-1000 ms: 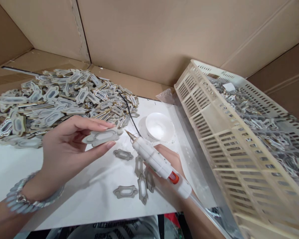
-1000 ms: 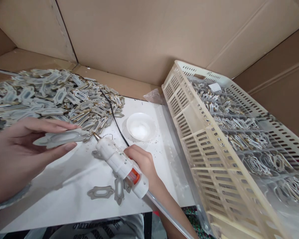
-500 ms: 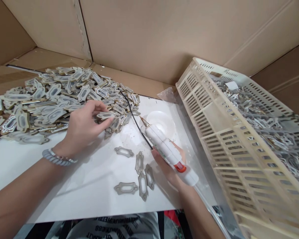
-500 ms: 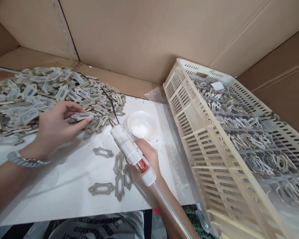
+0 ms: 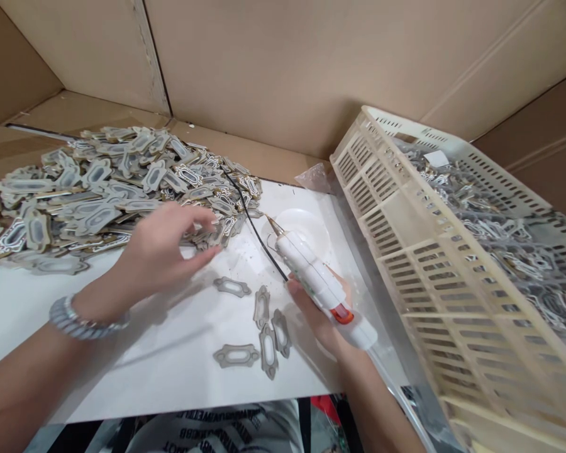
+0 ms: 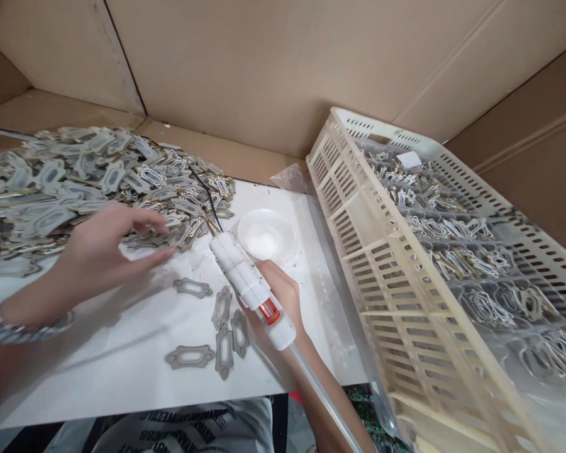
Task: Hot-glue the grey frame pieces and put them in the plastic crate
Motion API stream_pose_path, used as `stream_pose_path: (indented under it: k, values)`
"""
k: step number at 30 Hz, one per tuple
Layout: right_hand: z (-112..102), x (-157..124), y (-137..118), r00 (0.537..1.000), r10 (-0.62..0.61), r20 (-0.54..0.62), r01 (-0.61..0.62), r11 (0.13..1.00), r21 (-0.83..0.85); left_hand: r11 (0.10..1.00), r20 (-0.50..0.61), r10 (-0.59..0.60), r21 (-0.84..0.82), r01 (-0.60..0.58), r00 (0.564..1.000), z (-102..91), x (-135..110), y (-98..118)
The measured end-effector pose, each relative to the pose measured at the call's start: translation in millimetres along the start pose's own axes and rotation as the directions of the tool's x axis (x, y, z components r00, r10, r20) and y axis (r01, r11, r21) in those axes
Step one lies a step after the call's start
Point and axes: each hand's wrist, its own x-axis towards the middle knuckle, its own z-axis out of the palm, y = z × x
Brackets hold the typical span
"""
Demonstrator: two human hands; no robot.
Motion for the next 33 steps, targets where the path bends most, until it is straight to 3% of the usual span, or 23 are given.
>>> stream_pose_path:
  k: [2, 5, 7, 9, 13, 16, 18, 21, 25, 30, 33]
  values:
    - [0, 1, 1, 1.0, 0.0, -0.005, 0.0, 1.0, 0.003, 0.992, 0.164, 0.1, -0.086, -0.087, 0.981, 1.6, -6, 7]
    - [1, 2, 2, 1.0, 0.01, -0.022, -0.01, 1.0, 0.001, 0.979, 0.376, 0.182, -0.159, -0.13, 0.909, 11.1, -12, 14]
    - [1, 3, 2, 1.0, 0.023, -0.019, -0.023, 1.0, -0.014, 0.979, 0.425, 0.187, -0.156, -0.133, 0.885, 18.0, -14, 16]
    - [0, 3, 0, 1.0, 0.026, -0.008, -0.026, 0.999, -0.025, 0.982, 0.422, 0.179, -0.138, -0.132, 0.889, 22.2, -15, 16]
    - [-1, 3, -1, 1.0, -0.003, -0.002, 0.003, 1.0, -0.016, 0.99, 0.284, 0.136, -0.071, -0.12, 0.949, 19.3, -13, 14]
    - [0, 2, 1, 0.998, -0.061, 0.014, 0.061, 0.997, -0.038, 0.997, 0.045, 0.076, -0.005, -0.076, 0.996, 10.4, -11, 14]
    - [2, 2, 3, 0.992, -0.124, 0.034, 0.126, 0.991, -0.05, 0.999, -0.129, 0.037, 0.036, -0.033, 0.991, 4.0, -11, 16]
    - [4, 0, 6, 0.977, -0.194, 0.087, 0.2, 0.978, -0.061, 0.997, -0.274, 0.019, 0.078, 0.002, 0.961, -3.4, -12, 22]
    - [5, 0, 9, 0.961, -0.239, 0.142, 0.249, 0.967, -0.056, 0.991, -0.344, 0.094, 0.123, -0.054, 0.934, -8.0, -13, 31]
    - [6, 1, 12, 0.954, -0.251, 0.163, 0.261, 0.964, -0.045, 0.997, -0.385, 0.078, 0.029, -0.072, 0.92, -9.0, -12, 38]
    - [6, 1, 13, 0.951, -0.261, 0.167, 0.272, 0.961, -0.045, 0.991, -0.387, 0.133, 0.041, -0.127, 0.912, -8.1, -12, 39]
